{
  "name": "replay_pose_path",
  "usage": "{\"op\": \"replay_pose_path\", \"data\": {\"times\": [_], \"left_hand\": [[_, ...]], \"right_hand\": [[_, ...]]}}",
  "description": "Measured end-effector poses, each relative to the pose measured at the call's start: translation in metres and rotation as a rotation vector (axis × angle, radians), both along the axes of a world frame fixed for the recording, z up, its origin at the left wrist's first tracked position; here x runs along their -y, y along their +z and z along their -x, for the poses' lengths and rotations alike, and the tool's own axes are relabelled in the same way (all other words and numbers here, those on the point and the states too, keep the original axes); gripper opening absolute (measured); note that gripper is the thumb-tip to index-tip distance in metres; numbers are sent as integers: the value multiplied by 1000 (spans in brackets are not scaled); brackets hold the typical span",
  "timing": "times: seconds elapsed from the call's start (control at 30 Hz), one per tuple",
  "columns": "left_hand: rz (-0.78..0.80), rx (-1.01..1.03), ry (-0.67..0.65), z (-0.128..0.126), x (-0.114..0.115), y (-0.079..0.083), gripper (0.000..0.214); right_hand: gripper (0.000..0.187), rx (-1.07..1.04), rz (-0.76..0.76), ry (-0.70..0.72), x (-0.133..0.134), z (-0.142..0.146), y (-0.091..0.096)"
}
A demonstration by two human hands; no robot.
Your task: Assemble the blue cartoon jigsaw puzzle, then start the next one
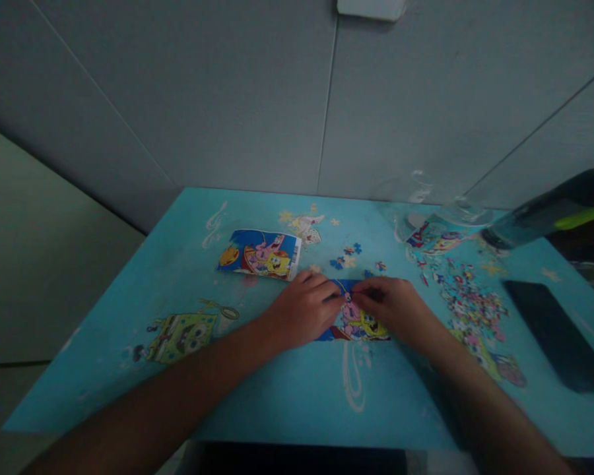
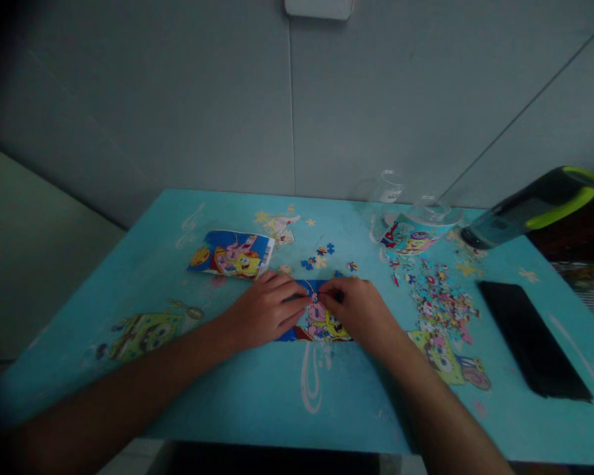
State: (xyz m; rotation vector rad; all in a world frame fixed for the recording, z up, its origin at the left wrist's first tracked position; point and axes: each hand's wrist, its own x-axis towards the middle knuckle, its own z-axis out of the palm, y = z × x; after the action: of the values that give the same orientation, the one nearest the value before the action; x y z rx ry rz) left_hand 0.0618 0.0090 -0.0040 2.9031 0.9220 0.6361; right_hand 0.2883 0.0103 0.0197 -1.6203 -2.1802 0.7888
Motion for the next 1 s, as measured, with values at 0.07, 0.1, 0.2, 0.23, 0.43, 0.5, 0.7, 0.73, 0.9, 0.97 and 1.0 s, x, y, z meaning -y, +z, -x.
{"op": "replay_pose_path", "data": {"times": [0.07,0.1,0.2,0.23,0.43,0.5,0.7,0.73,0.9,0.97,1.0], "left_hand": [[6,5,-6,0,0,0,21],[6,7,-11,0,0,-1,21],[4,13,-23,0,0,-1,21],[3,15,-25,0,0,-1,21],[-2,20,-30,1,-1,-2,21],[-10,20,-31,2,-1,-3,21],[-26,22,-33,2,-2,-3,20],[-28,23,-33,2,-2,-3,20],[-25,25,-35,2,-2,-4,20],[-34,30,-35,2,-2,-4,19],[-38,30,-34,2,-3,-4,19]], "right_hand": [[17,1,-2,-5,0,1,0],[17,3,-2,-8,0,1,0],[15,15,-7,-4,1,0,0],[14,19,-9,2,1,0,0],[13,29,-22,21,1,0,1],[13,41,-21,21,1,0,1],[14,53,-28,28,2,0,0],[14,52,-32,30,2,-1,0],[14,50,-32,31,2,0,1],[14,52,-31,27,2,1,2],[14,51,-30,25,2,1,2]]}}
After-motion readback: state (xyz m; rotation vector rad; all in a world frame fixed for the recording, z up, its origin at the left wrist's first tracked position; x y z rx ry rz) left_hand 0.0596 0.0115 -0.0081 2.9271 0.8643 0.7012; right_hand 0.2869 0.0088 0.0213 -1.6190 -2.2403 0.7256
